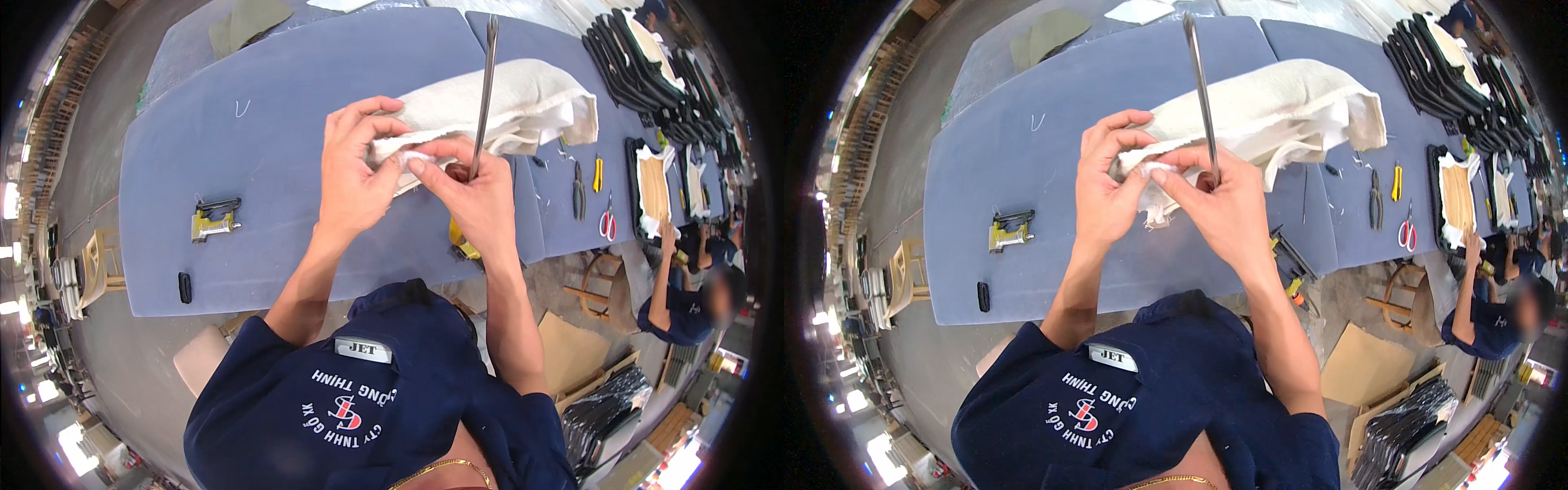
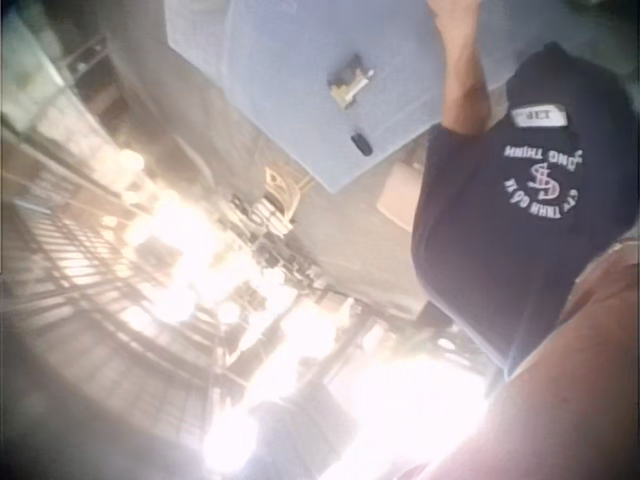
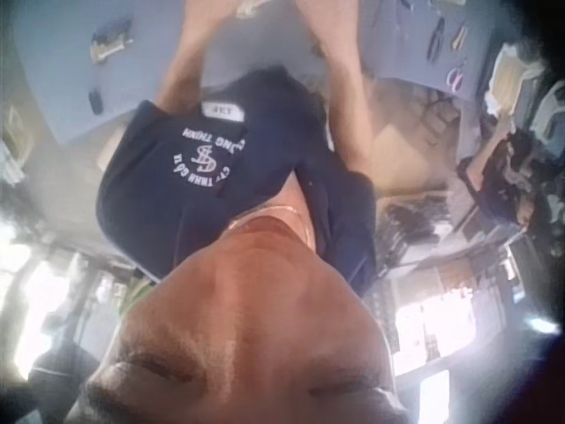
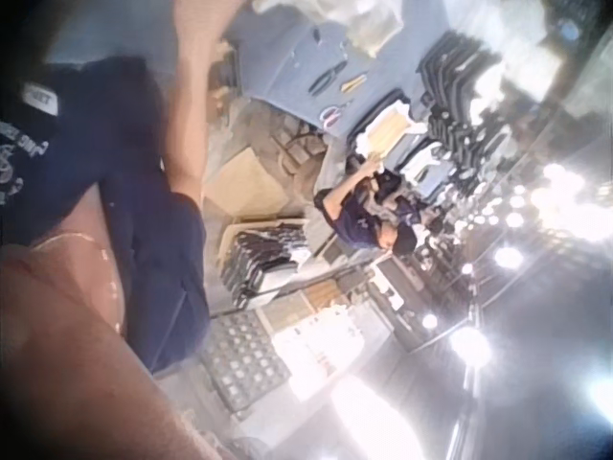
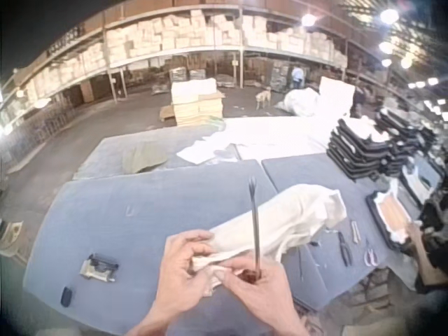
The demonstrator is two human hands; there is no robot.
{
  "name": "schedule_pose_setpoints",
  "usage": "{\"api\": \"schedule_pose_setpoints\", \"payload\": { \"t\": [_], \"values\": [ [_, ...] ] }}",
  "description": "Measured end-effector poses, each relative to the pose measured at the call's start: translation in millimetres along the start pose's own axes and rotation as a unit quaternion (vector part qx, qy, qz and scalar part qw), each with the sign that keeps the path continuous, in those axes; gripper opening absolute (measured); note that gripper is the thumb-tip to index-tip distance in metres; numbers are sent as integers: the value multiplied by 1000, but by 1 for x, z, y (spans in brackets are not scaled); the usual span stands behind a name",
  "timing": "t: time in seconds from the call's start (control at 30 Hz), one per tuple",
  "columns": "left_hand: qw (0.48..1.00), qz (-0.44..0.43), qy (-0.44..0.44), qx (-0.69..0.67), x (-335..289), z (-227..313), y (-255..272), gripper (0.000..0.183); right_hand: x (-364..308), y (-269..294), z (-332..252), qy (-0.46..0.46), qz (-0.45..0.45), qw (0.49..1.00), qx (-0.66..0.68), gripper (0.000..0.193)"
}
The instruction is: The person uses a staple gun to attach a white fabric cover to a foam cushion, then uses a screwdriver to press and smooth the fabric edges. The person repeatedly adjusts the fabric and staples it in place.
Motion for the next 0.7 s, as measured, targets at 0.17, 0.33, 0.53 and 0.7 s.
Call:
{"api": "schedule_pose_setpoints", "payload": {
  "t": [0.17, 0.33, 0.53, 0.7],
  "values": [
    [999, -23, -17, -16, 0, -6, 2, 21, 10, -3, 11, -38, 33, 998, -23, 21],
    [998, -11, -58, 19, 2, -6, -1, 20, 9, 12, 7, -1, 37, 992, -118, 27],
    [992, 35, -101, 63, 5, -5, -4, 19, -29, 80, -8, -11, 10, 966, -260, 21],
    [990, 56, -119, 58, 2, -4, -13, 25, -51, 96, -11, 83, 6, 910, -406, 18]
  ]
}}
Point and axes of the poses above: each hand's wrist, its own x-axis towards the middle knuckle, its own y-axis out of the back of the hand, z = x × y, the point moved 5 cm from there along x, towards the middle knuckle, and after that the axes turned 2 degrees about y, right-handed, at the moved point
